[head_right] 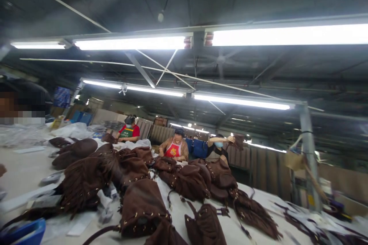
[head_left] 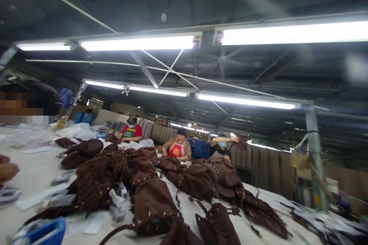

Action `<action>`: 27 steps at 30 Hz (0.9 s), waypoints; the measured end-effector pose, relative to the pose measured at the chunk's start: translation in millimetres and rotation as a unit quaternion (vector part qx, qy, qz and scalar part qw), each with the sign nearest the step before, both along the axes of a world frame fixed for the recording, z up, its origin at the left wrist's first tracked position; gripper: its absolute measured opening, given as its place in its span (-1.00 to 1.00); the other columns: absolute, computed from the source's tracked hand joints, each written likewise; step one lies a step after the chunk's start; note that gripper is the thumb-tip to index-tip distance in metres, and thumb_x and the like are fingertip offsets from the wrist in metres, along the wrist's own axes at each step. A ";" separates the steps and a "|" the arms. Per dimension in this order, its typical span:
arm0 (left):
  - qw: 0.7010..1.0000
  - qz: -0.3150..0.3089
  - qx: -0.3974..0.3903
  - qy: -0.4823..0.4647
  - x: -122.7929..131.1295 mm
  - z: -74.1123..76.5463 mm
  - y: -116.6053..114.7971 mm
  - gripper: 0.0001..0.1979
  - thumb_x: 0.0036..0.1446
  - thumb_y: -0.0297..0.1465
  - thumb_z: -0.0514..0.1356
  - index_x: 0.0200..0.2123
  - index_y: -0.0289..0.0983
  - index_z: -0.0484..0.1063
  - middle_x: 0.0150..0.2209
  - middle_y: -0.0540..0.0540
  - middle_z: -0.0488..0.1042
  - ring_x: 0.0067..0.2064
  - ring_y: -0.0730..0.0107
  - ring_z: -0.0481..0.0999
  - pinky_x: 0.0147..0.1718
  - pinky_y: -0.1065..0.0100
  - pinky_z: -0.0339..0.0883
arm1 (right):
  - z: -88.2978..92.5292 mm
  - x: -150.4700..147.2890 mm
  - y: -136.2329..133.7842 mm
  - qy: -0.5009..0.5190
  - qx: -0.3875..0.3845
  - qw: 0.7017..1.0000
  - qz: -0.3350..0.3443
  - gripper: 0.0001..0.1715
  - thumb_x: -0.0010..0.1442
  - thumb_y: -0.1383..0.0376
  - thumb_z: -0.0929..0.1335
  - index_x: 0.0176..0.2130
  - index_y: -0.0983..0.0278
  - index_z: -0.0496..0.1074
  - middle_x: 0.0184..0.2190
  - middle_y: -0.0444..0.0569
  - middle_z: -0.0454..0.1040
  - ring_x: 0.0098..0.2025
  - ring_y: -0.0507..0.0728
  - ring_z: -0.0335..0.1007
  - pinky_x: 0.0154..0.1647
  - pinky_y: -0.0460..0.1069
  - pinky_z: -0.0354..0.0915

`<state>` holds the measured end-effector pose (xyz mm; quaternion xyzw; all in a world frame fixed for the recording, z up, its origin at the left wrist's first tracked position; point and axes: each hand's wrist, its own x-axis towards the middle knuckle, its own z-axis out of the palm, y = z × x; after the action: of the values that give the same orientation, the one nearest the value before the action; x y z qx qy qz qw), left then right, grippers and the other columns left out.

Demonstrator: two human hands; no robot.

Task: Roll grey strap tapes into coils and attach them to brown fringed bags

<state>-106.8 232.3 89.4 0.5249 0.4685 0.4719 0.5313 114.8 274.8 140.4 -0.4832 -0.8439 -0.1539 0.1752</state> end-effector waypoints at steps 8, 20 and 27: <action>0.990 -0.018 -0.139 0.016 -6.2 -104.1 -69.7 -0.89 0.23 -0.39 0.15 -0.23 -0.32 0.35 -0.55 0.08 0.37 -0.65 0.59 0.26 -0.66 0.53 0.20 | -97.8 -55.5 -92.9 0.004 -0.199 0.977 0.081 -0.55 0.15 0.25 0.27 0.03 0.12 0.48 0.02 0.06 0.52 0.06 0.30 0.42 0.02 0.16 0.33; 0.973 -0.155 -0.170 -0.014 -21.0 -104.5 -78.5 -0.86 -0.16 -0.47 0.20 -0.44 -0.34 0.33 -0.58 -0.10 0.49 -0.62 0.41 0.46 -0.67 0.47 0.31 | -115.0 -76.4 -117.6 -0.017 -0.137 0.981 0.137 -0.51 0.28 0.43 0.22 0.12 0.06 0.35 -0.05 -0.10 0.51 -0.10 0.12 0.37 -0.12 -0.05 0.23; 0.968 -0.182 -0.171 -0.025 -22.5 -106.2 -77.8 -0.95 -0.06 -0.53 0.20 -0.46 -0.37 0.37 -0.59 -0.07 0.48 -0.62 0.47 0.45 -0.64 0.50 0.30 | -133.8 -78.7 -107.2 -0.022 -0.161 0.981 0.106 -0.53 0.27 0.47 0.19 0.10 0.22 0.39 -0.23 0.04 0.50 -0.16 0.16 0.38 -0.19 -0.03 0.26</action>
<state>-129.2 154.5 -16.8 0.4908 0.4255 0.2933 0.7015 36.1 167.6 6.7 -0.4097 -0.9076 -0.0076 0.0918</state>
